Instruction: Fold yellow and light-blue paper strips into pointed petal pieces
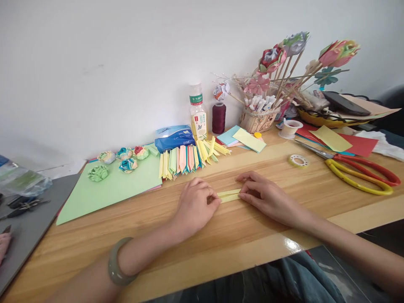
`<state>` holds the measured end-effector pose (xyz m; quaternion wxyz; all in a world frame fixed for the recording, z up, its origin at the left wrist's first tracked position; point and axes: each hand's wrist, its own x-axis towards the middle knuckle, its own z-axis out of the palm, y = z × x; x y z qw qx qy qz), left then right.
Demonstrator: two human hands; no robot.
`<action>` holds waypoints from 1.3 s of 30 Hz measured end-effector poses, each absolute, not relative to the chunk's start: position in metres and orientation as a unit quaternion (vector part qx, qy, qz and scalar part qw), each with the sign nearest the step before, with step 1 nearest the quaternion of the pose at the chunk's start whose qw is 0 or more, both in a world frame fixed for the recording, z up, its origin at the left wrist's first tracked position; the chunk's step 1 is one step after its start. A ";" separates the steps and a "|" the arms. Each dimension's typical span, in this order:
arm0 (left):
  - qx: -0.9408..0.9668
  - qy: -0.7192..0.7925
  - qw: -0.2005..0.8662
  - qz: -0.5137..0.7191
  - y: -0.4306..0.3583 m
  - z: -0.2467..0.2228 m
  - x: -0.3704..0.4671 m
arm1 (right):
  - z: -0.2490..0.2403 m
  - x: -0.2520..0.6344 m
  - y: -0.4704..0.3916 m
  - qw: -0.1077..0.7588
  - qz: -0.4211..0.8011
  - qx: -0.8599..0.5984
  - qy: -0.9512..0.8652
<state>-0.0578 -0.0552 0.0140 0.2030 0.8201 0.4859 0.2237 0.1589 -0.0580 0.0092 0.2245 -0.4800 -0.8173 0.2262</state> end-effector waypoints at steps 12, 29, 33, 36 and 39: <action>0.813 0.506 0.201 0.207 -0.053 0.012 -0.055 | 0.013 0.153 -0.049 0.193 0.230 -0.468 -0.831; 0.810 0.501 0.228 0.200 -0.052 0.012 -0.058 | 0.006 0.156 -0.054 0.203 0.219 -0.473 -0.829; 0.815 0.500 0.215 0.198 -0.052 0.010 -0.061 | 0.002 0.153 -0.057 0.220 0.168 -0.473 -0.836; 0.833 0.471 0.189 0.220 -0.052 0.006 -0.064 | 0.000 0.152 -0.059 0.230 0.139 -0.465 -0.843; 0.890 0.361 0.150 0.235 -0.049 0.003 -0.067 | 0.001 0.154 -0.058 0.234 0.123 -0.454 -0.851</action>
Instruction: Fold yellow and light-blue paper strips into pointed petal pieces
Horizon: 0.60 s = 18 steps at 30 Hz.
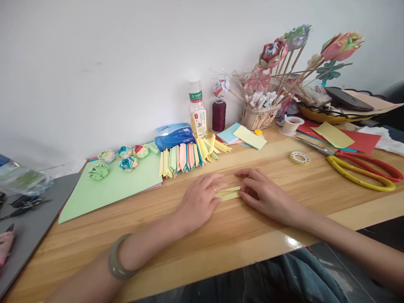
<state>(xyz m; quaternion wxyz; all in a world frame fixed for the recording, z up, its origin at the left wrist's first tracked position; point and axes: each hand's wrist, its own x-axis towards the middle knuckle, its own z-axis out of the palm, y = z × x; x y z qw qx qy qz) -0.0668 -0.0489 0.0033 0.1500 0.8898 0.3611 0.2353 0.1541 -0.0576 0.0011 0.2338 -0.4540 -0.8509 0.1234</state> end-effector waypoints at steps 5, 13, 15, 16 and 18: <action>0.941 0.265 0.056 0.204 -0.051 -0.002 -0.068 | 0.004 0.160 -0.054 0.244 0.039 -0.446 -0.860; 0.943 0.285 0.014 0.170 -0.064 -0.003 -0.063 | 0.003 0.156 -0.083 0.205 -0.068 -0.311 -0.925; 0.943 0.283 0.086 0.151 -0.058 0.003 -0.067 | 0.002 0.156 -0.089 0.170 -0.048 -0.311 -0.934; 0.943 0.278 0.122 0.137 -0.054 0.007 -0.070 | 0.002 0.156 -0.090 0.159 -0.038 -0.314 -0.935; 0.941 0.268 0.183 0.101 -0.045 0.014 -0.077 | 0.002 0.158 -0.091 0.148 -0.014 -0.313 -0.938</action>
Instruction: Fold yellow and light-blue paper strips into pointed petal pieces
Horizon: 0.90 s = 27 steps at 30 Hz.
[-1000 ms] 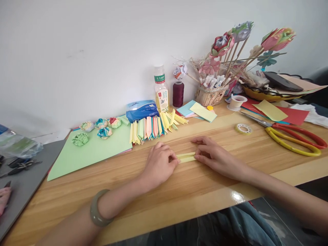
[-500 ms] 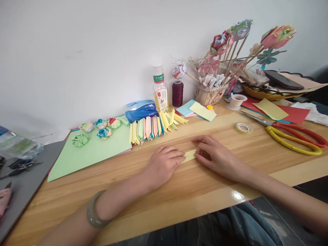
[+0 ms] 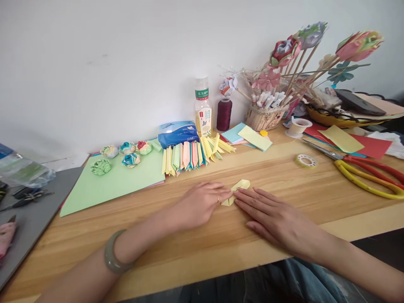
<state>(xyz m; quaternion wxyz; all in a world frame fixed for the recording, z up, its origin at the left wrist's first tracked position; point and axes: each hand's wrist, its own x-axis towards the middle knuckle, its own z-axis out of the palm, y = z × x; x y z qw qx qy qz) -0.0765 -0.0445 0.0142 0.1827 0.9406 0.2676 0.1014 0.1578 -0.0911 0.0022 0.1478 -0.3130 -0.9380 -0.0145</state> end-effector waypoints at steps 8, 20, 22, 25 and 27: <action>0.938 0.207 0.276 0.012 -0.026 0.027 -0.092 | -0.001 0.161 -0.090 0.138 0.000 -0.309 -0.941; 0.944 0.189 0.271 -0.007 -0.021 0.024 -0.096 | 0.001 0.161 -0.088 0.106 0.024 -0.314 -0.943; 0.945 0.188 0.269 0.003 -0.021 0.024 -0.096 | 0.001 0.161 -0.088 0.098 0.015 -0.313 -0.945; 0.948 0.184 0.260 0.019 -0.023 0.026 -0.096 | 0.000 0.161 -0.088 0.102 0.011 -0.312 -0.944; 0.951 0.183 0.247 0.018 -0.024 0.027 -0.096 | 0.000 0.161 -0.088 0.107 0.004 -0.314 -0.943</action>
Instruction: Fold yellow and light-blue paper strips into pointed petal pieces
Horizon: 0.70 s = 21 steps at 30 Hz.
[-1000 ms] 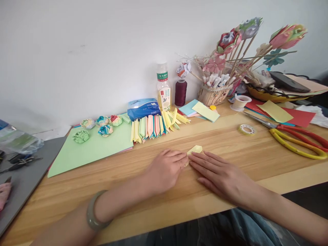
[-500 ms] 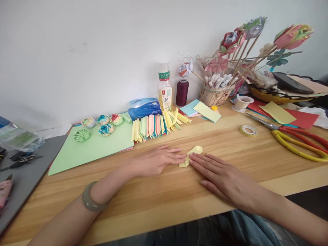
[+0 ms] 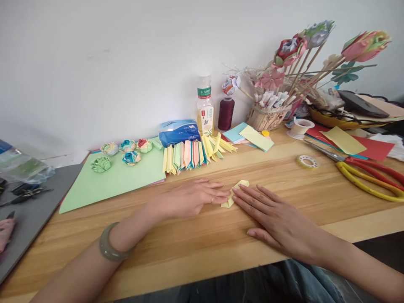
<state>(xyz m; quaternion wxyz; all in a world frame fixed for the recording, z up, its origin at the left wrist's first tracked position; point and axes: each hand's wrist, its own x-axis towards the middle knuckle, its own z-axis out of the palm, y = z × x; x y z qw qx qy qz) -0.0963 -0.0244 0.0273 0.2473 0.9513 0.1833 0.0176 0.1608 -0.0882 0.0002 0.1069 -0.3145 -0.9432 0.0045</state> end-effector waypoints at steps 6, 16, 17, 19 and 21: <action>0.961 0.190 0.202 0.006 -0.030 0.032 -0.095 | -0.001 0.161 -0.087 0.092 -0.014 -0.311 -0.946; 0.966 0.179 0.180 0.037 -0.032 0.023 -0.093 | -0.003 0.163 -0.088 0.097 0.037 -0.322 -0.941; 0.968 0.180 0.171 0.035 -0.033 0.023 -0.093 | -0.003 0.163 -0.088 0.099 0.040 -0.322 -0.941; 0.970 0.189 0.148 0.027 -0.035 0.022 -0.092 | -0.002 0.164 -0.088 0.105 0.040 -0.323 -0.940; 0.973 0.189 0.130 0.020 -0.038 0.022 -0.091 | -0.002 0.164 -0.088 0.106 0.034 -0.326 -0.939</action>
